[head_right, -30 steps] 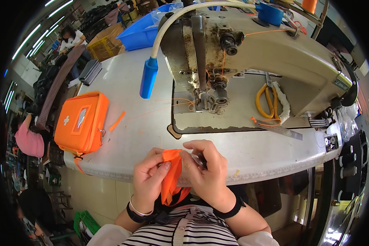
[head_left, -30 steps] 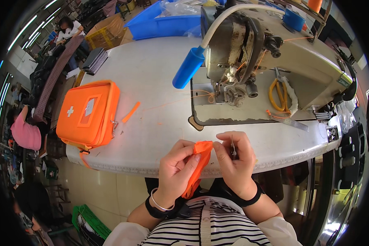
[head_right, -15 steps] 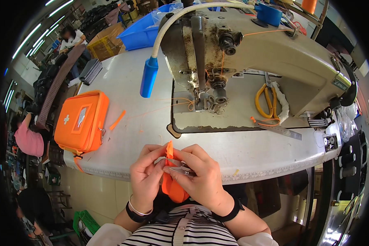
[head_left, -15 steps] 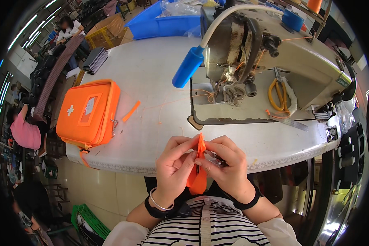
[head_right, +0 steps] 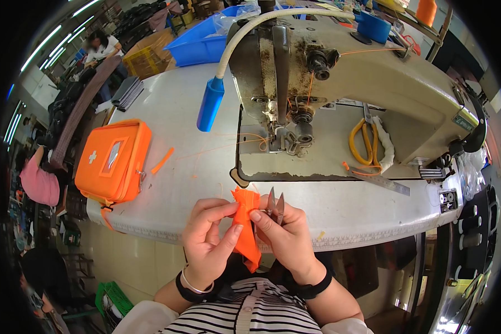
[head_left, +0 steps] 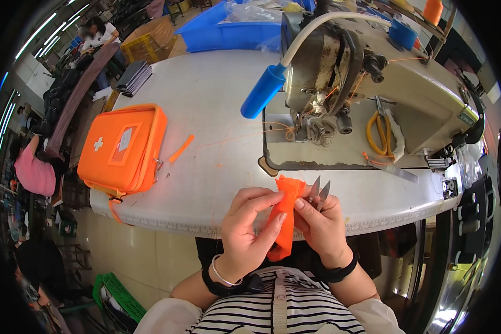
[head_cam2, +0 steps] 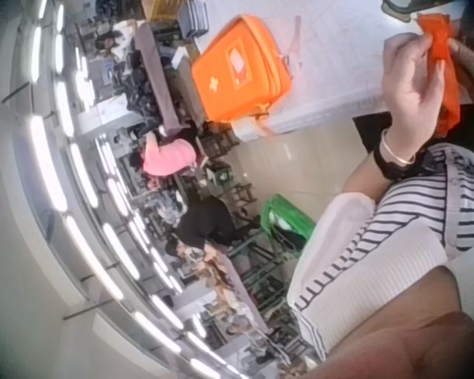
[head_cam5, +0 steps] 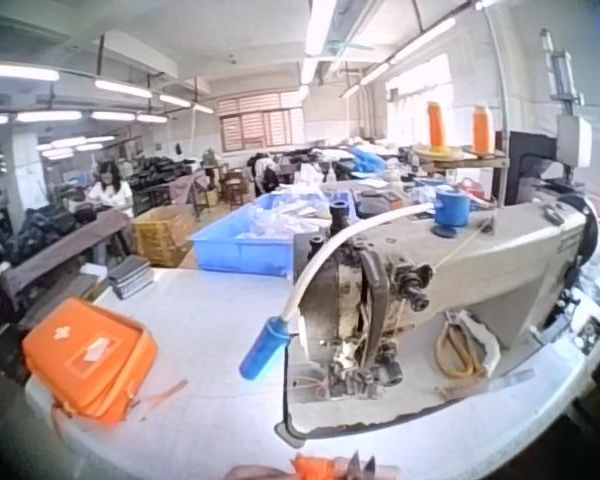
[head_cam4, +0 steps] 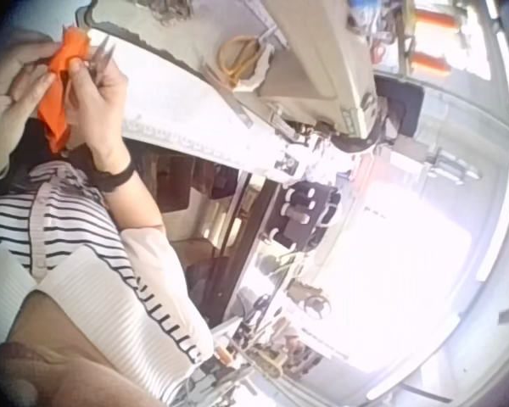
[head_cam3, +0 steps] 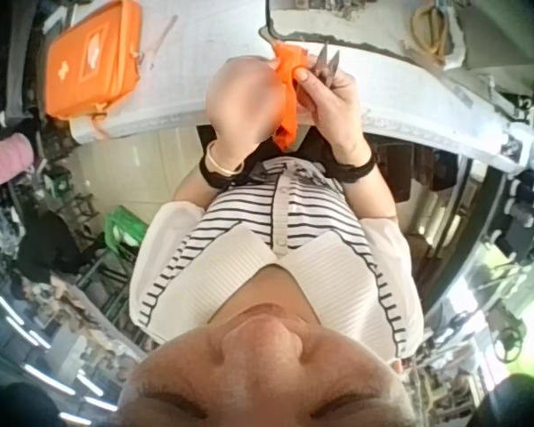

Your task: The person trims excess threads from an orange fabric strap using scissors, then sews the strap using a sewing machine. The person continues to trim threads and inspect the strap throughout the process.

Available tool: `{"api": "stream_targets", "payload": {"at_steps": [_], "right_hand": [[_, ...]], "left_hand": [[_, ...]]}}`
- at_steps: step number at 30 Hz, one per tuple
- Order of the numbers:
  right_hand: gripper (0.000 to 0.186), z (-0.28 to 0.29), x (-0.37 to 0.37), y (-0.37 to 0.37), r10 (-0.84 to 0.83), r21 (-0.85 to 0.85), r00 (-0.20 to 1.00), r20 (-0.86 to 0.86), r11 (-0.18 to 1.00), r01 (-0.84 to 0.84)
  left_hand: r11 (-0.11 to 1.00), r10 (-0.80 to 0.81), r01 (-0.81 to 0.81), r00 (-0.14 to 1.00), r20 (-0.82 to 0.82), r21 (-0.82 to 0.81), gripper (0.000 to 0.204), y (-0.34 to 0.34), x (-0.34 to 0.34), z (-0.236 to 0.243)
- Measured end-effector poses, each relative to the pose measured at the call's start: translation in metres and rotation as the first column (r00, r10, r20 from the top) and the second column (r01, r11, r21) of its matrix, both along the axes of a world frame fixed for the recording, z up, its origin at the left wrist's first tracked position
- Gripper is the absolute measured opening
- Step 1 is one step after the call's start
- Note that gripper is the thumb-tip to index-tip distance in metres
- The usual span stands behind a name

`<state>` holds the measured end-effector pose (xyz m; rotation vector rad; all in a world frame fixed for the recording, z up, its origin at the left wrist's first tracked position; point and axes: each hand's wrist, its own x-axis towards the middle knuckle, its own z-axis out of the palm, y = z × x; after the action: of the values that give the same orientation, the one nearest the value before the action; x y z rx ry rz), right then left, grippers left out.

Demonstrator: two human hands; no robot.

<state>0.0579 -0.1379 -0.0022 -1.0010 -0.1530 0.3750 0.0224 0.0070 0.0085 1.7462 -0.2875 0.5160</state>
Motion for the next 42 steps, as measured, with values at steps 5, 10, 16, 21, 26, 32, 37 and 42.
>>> {"api": "stream_targets", "payload": {"at_steps": [5,10,16,21,26,32,37,42], "right_hand": [[0.015,0.009,0.001,0.004,0.042,0.171,0.994,-0.099,0.985,-0.024],[0.015,0.020,0.008,0.007,0.013,0.133,1.000,0.013,0.991,-0.014],[0.014,0.038,0.019,0.012,-0.013,-0.180,0.987,0.162,0.983,0.043],[0.014,0.060,0.017,0.008,0.005,-0.228,0.966,0.258,0.972,0.056],[0.016,0.063,0.007,0.006,0.026,-0.357,0.903,0.429,0.923,0.143],[0.014,0.057,-0.001,0.005,-0.039,-0.343,0.862,0.506,0.907,0.243],[0.014,0.059,-0.005,0.002,-0.034,-0.362,0.812,0.582,0.884,0.297],[0.011,0.071,-0.021,0.015,-0.228,-0.216,0.846,0.481,0.905,0.366]], "left_hand": [[0.964,0.004,-0.008,1.000,-0.016,-0.266,0.043,-0.012,0.009,0.002],[0.853,-0.270,0.132,0.940,-0.211,-0.504,0.038,0.004,0.013,0.008],[0.921,-0.198,0.137,0.971,-0.135,-0.365,0.032,0.008,0.017,0.016],[0.754,-0.389,0.175,0.895,-0.216,-0.633,0.033,0.006,0.006,0.024],[0.801,-0.401,0.224,0.889,-0.220,-0.556,0.030,0.004,-0.006,0.019],[0.821,-0.407,0.252,0.887,-0.216,-0.513,0.031,-0.002,-0.018,0.025],[0.859,-0.343,0.228,0.921,-0.184,-0.459,0.025,-0.006,-0.024,0.027],[0.883,-0.251,0.147,0.951,-0.182,-0.446,0.022,-0.012,-0.028,0.028]]}}
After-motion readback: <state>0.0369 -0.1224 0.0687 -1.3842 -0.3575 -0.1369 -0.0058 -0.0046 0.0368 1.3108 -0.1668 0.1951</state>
